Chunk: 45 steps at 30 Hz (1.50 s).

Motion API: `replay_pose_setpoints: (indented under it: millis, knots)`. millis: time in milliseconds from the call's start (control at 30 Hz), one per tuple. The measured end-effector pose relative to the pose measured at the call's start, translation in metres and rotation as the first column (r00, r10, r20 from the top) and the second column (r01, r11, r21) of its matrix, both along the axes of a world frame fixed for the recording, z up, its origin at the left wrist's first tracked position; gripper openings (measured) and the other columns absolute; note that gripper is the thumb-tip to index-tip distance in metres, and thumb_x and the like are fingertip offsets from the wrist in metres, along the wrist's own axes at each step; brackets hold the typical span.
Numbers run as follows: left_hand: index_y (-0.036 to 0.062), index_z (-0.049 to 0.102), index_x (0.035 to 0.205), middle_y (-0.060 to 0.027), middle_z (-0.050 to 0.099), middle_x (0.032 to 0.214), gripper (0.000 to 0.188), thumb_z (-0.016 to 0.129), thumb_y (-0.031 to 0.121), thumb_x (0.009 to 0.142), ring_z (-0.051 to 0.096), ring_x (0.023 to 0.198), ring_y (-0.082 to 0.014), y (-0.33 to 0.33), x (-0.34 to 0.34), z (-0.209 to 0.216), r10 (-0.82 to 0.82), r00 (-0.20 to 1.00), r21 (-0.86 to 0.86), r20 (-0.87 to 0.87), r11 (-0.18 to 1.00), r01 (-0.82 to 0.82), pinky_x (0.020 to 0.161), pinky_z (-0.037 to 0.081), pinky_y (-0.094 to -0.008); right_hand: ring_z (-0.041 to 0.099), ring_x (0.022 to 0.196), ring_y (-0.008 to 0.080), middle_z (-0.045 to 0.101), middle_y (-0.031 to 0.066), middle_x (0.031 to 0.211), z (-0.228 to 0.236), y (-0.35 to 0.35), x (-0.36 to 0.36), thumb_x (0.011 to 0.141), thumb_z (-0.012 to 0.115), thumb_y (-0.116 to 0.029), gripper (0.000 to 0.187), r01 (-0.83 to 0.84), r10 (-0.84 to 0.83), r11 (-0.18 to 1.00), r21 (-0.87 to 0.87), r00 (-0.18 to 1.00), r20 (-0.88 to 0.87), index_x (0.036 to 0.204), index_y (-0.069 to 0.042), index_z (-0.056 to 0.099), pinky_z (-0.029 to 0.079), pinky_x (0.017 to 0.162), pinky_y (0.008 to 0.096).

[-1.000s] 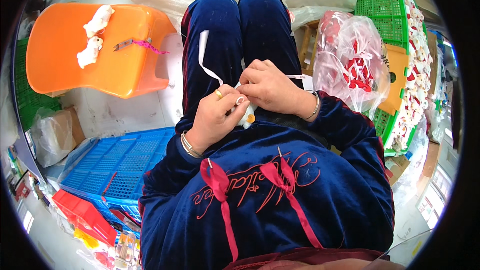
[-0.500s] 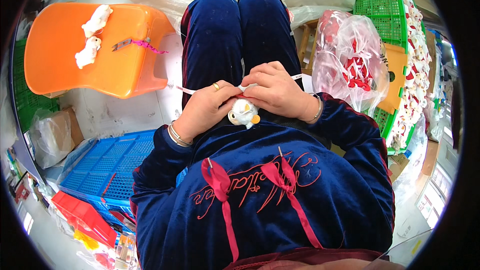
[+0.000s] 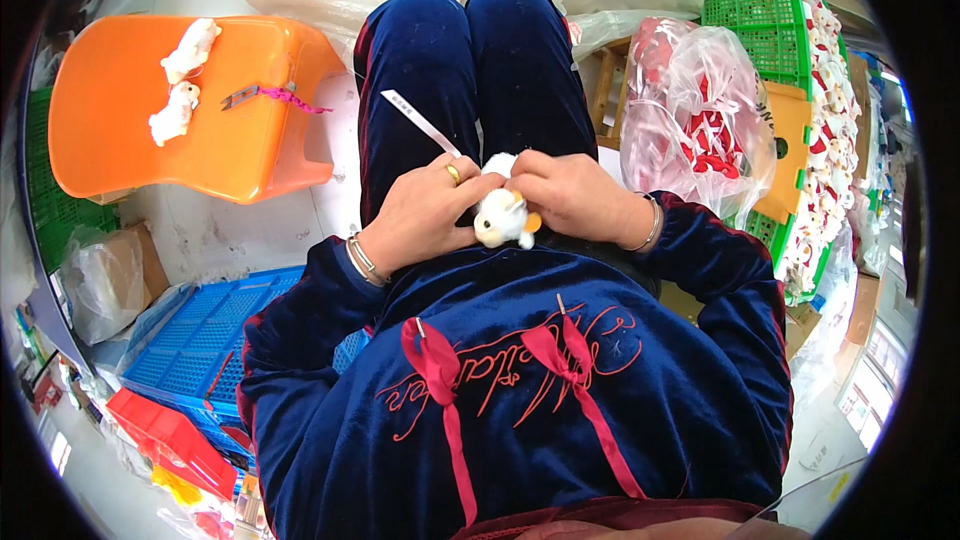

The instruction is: The person ties red and white ribbons around small white plush toys, forming bows and adjusting them. They handle the toys one at a time, placing finished items on an orange stool nearby.

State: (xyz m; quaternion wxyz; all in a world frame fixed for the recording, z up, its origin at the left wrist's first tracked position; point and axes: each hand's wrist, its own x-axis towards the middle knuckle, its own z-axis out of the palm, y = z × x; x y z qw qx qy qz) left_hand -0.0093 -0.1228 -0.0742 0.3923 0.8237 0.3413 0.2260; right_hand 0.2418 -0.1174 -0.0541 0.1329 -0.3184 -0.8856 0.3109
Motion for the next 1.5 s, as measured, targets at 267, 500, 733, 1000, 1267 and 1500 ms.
replay_pose_setpoints:
  millis: [267, 500, 733, 1000, 1267, 1500]
  knots:
    - [-0.0021, 0.068, 0.105, -0.0164, 0.072, 0.091, 0.040, 0.078, 0.029, 0.081, 0.072, 0.082, -0.0292, 0.014, 0.023, 0.006, 0.201, 0.980, -0.533, 0.002, 0.829, -0.169, 0.076, 0.056, -0.0370, 0.065, 0.087, 0.0378, 0.063, 0.0142, 0.094, -0.002, 0.023, 0.001, 0.082, 0.064, -0.008, 0.012, 0.209, -0.198, 0.950, -0.234, 0.978, 0.070, 0.093, -0.002, 0.064, 0.052, 0.078, 0.0461]
    - [-0.0034, 0.068, 0.109, -0.0205, 0.074, 0.095, 0.046, 0.073, 0.034, 0.082, 0.075, 0.088, -0.0324, 0.014, 0.031, 0.001, 0.233, 0.972, -0.618, -0.025, 0.761, -0.198, 0.081, 0.058, -0.0389, 0.066, 0.086, 0.0403, 0.065, 0.0181, 0.088, 0.007, 0.019, 0.004, 0.084, 0.062, -0.015, 0.014, 0.214, -0.171, 0.954, -0.208, 0.963, 0.206, 0.089, -0.001, 0.065, 0.054, 0.077, 0.0480]
    - [-0.0032, 0.069, 0.116, -0.0162, 0.076, 0.100, 0.048, 0.078, 0.034, 0.086, 0.075, 0.093, -0.0234, 0.012, 0.039, -0.025, 0.331, 0.938, -0.749, 0.099, 0.646, -0.148, 0.085, 0.057, -0.0360, 0.066, 0.090, 0.0409, 0.064, 0.0200, 0.090, 0.004, 0.009, 0.017, 0.092, 0.057, -0.010, 0.013, 0.301, -0.283, 0.928, -0.220, 0.953, 0.109, 0.096, 0.001, 0.063, 0.054, 0.078, 0.0490]
    - [0.0011, 0.071, 0.107, -0.0164, 0.072, 0.101, 0.040, 0.080, 0.031, 0.083, 0.073, 0.093, -0.0295, 0.004, 0.058, -0.017, 0.385, 0.910, -0.611, 0.152, 0.760, -0.220, 0.083, 0.056, -0.0379, 0.066, 0.082, 0.0434, 0.066, 0.0224, 0.086, -0.009, 0.002, 0.017, 0.090, 0.059, -0.012, 0.015, 0.307, -0.278, 0.927, -0.215, 0.948, 0.152, 0.098, 0.001, 0.059, 0.054, 0.075, 0.0504]
    - [0.0000, 0.074, 0.103, -0.0204, 0.075, 0.092, 0.038, 0.076, 0.032, 0.083, 0.075, 0.086, -0.0357, 0.002, 0.056, -0.003, 0.501, 0.865, -0.521, 0.023, 0.745, -0.417, 0.077, 0.059, -0.0411, 0.066, 0.078, 0.0412, 0.066, 0.0211, 0.084, -0.003, 0.010, 0.019, 0.088, 0.069, -0.028, 0.031, 0.217, -0.226, 0.927, -0.306, 0.974, 0.006, 0.095, 0.000, 0.058, 0.052, 0.070, 0.0460]
    - [-0.0054, 0.072, 0.108, -0.0163, 0.075, 0.094, 0.039, 0.071, 0.031, 0.095, 0.071, 0.086, -0.0225, 0.012, 0.039, 0.000, 0.290, 0.957, -0.604, -0.028, 0.758, -0.247, 0.078, 0.056, -0.0345, 0.067, 0.081, 0.0387, 0.066, 0.0199, 0.090, 0.012, 0.012, 0.001, 0.079, 0.081, -0.044, 0.052, 0.374, -0.347, 0.863, -0.340, 0.928, 0.138, 0.097, 0.001, 0.061, 0.053, 0.073, 0.0434]
